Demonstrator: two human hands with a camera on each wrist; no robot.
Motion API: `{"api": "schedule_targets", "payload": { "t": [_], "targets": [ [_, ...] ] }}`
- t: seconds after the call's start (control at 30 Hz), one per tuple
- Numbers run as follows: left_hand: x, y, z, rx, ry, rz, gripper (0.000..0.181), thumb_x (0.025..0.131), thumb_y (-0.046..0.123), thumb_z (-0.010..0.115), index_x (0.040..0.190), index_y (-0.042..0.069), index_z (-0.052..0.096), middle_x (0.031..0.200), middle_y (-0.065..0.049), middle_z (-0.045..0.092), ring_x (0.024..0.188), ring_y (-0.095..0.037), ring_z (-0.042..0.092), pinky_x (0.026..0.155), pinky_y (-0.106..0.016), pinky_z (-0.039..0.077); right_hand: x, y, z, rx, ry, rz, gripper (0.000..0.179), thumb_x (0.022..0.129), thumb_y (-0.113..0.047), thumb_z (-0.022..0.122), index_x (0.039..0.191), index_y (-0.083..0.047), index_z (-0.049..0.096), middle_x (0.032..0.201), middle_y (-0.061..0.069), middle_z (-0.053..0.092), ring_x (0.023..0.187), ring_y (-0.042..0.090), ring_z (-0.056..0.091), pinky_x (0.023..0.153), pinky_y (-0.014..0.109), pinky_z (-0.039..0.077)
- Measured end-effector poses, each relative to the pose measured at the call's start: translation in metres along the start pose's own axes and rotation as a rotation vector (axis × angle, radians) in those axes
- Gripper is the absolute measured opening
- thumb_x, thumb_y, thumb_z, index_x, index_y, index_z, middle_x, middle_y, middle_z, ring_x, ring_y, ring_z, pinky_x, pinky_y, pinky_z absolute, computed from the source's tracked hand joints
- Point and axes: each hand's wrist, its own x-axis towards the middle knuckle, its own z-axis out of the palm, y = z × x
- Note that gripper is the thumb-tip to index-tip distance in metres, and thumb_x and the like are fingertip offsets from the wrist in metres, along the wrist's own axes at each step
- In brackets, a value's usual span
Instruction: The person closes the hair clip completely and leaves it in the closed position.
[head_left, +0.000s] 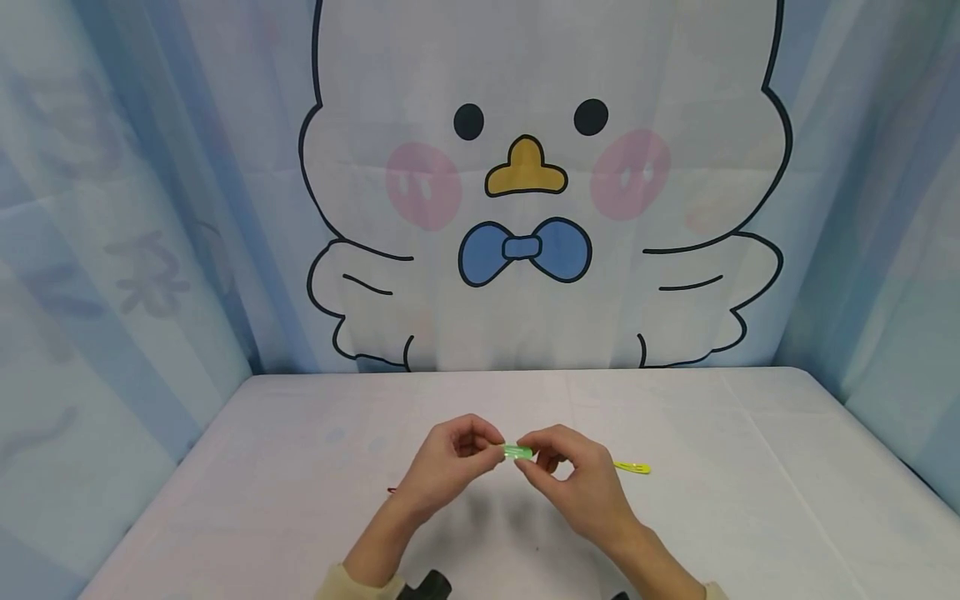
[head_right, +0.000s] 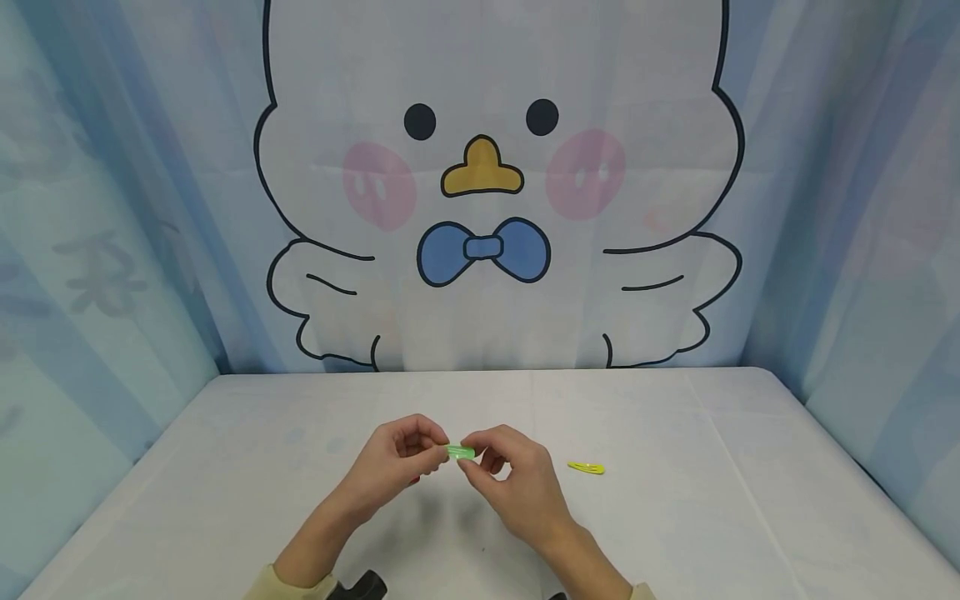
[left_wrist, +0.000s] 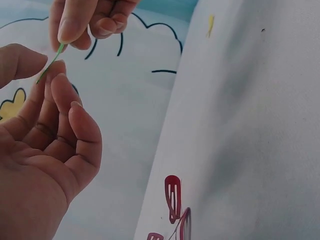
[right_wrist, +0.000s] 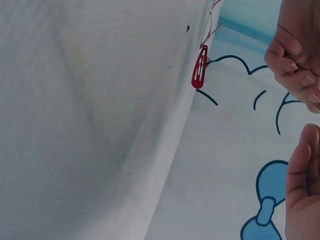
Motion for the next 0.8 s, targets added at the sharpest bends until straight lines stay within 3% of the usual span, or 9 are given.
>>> {"api": "schedule_targets", "payload": {
  "t": [0.1, 0.3, 0.4, 0.53, 0.8],
  "targets": [
    [0.001, -0.001, -0.003, 0.017, -0.024, 0.006, 0.019, 0.094, 0.009, 0.07, 0.107, -0.004, 0.065, 0.09, -0.005, 0.065, 0.079, -0.018, 0.061, 0.072, -0.03, 0.05, 0.0, 0.001, 0.0, 0.008, 0.0, 0.0, 0.029, 0.08, 0.006, 0.08, 0.099, -0.014, 0.073, 0.087, -0.004, 0.068, 0.067, 0.008, 0.058, 0.061, 0.027, 0.053],
    [0.001, -0.005, -0.012, 0.045, -0.01, -0.027, 0.02, 0.096, 0.015, 0.07, 0.108, 0.0, 0.065, 0.089, -0.005, 0.064, 0.08, -0.029, 0.06, 0.058, -0.028, 0.045, -0.001, 0.001, 0.0, 0.003, 0.005, 0.021, 0.028, 0.08, 0.005, 0.081, 0.098, -0.014, 0.073, 0.086, -0.007, 0.068, 0.067, 0.008, 0.058, 0.061, 0.027, 0.053],
    [0.002, -0.008, -0.018, 0.055, 0.012, -0.012, 0.021, 0.096, 0.016, 0.069, 0.109, 0.0, 0.065, 0.093, -0.006, 0.066, 0.087, -0.034, 0.062, 0.067, -0.034, 0.053, -0.001, 0.001, 0.0, -0.003, 0.006, 0.029, 0.028, 0.079, 0.005, 0.082, 0.098, -0.014, 0.073, 0.086, -0.009, 0.067, 0.067, 0.008, 0.058, 0.061, 0.027, 0.053],
    [0.002, -0.008, -0.027, 0.085, 0.048, 0.011, 0.02, 0.097, 0.015, 0.069, 0.11, 0.0, 0.065, 0.098, -0.007, 0.066, 0.09, -0.028, 0.064, 0.083, -0.043, 0.055, 0.0, 0.001, 0.0, -0.012, 0.001, 0.05, 0.029, 0.079, 0.005, 0.082, 0.098, -0.015, 0.073, 0.087, -0.01, 0.066, 0.067, 0.008, 0.058, 0.062, 0.027, 0.054],
    [-0.004, -0.011, -0.051, 0.141, 0.096, -0.039, 0.019, 0.097, 0.014, 0.068, 0.111, 0.001, 0.065, 0.097, -0.007, 0.066, 0.09, -0.034, 0.061, 0.078, -0.036, 0.053, 0.0, 0.002, -0.001, -0.012, 0.004, 0.058, 0.029, 0.079, 0.006, 0.081, 0.098, -0.014, 0.073, 0.086, -0.01, 0.065, 0.068, 0.008, 0.058, 0.062, 0.026, 0.054]
  ]
}}
